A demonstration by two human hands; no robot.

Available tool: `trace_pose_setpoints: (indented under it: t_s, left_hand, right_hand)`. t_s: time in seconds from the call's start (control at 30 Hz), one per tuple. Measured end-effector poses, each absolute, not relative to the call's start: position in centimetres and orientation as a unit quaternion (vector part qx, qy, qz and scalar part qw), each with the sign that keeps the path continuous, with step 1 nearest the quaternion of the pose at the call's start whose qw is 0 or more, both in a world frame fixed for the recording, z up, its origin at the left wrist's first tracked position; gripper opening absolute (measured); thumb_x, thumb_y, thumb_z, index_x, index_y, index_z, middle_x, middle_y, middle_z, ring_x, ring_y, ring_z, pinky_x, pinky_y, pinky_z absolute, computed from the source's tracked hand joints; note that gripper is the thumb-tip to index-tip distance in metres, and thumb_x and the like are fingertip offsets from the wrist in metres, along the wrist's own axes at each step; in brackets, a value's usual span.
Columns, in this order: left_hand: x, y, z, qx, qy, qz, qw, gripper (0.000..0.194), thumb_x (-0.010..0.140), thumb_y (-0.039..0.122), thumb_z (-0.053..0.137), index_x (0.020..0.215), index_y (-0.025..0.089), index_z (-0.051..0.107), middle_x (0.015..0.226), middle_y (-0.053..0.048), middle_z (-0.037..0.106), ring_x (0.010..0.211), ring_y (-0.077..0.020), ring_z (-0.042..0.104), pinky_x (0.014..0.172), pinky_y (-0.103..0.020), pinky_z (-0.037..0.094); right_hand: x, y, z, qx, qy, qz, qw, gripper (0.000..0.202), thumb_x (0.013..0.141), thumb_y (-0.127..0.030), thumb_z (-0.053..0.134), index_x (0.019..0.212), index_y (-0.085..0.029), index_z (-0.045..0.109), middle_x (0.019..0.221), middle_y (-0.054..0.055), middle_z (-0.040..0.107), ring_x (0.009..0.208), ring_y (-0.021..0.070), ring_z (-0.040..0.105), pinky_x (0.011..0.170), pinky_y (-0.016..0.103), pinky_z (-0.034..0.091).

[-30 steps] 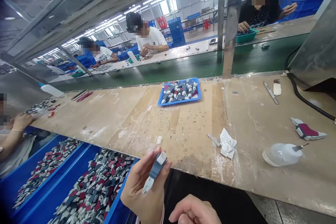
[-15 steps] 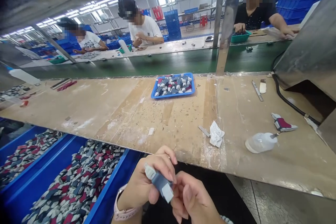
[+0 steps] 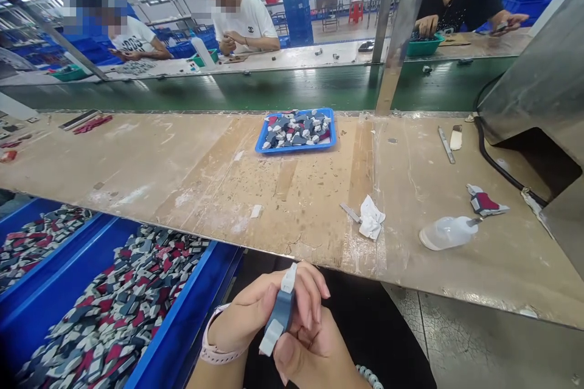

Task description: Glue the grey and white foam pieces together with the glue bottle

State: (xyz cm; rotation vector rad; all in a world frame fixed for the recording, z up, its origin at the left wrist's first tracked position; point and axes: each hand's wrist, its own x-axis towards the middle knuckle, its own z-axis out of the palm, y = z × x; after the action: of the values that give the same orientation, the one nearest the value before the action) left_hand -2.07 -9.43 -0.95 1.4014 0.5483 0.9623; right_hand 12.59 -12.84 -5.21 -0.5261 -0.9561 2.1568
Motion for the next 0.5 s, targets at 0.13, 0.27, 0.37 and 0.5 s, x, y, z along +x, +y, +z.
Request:
trace_pose_setpoints:
  t_s: [0.13,0.27,0.37,0.5]
  left_hand:
    - [-2.0,-9.4,-1.2,0.598,0.256,0.406,0.642,0.067,0.106,0.061,0.032,0.088,0.012,0.074,0.091,-0.015,0.069,0.109,-0.0307,0.059,0.102,-0.043,0.046]
    - [-1.4,-9.7,-1.7,0.576,0.276,0.401,0.656,0.072,0.103,0.066,0.031,0.073,0.013,0.07,0.082,-0.015,0.066,0.092,-0.0284,0.063,0.079,-0.037,0.054]
    - [-1.3,-10.2,-1.8,0.569,0.318,0.412,0.637,0.07,0.098,0.074,0.035,0.072,0.015,0.064,0.074,-0.013,0.063,0.081,-0.0272,0.064,0.072,-0.036,0.055]
    - [-3.6,-8.1,-1.0,0.575,0.438,0.442,0.532,0.06,0.101,0.069,0.039,0.092,0.015,0.063,0.077,-0.009,0.065,0.076,-0.0225,0.065,0.07,-0.032,0.054]
  right_hand:
    - [12.5,-12.9,-5.0,-0.226,-0.369,0.828,0.357,0.056,0.083,-0.072,0.07,0.084,-0.018,0.06,0.056,-0.008,0.033,0.047,0.0074,0.026,0.049,0.024,0.037]
    - [12.2,-12.7,-4.6,-0.233,-0.366,0.825,0.361,0.058,0.078,-0.073,0.075,0.085,-0.018,0.058,0.058,-0.008,0.036,0.048,0.0075,0.028,0.05,0.024,0.037]
    - [12.3,-12.6,-4.7,-0.216,-0.381,0.828,0.349,0.066,0.076,-0.081,0.069,0.085,-0.017,0.06,0.057,-0.007,0.038,0.048,0.0072,0.031,0.051,0.024,0.035]
    - [13.4,-12.4,-5.9,-0.289,-0.449,0.799,0.277,0.068,0.087,-0.08,0.057,0.075,-0.014,0.066,0.055,-0.003,0.042,0.051,0.0084,0.037,0.053,0.024,0.032]
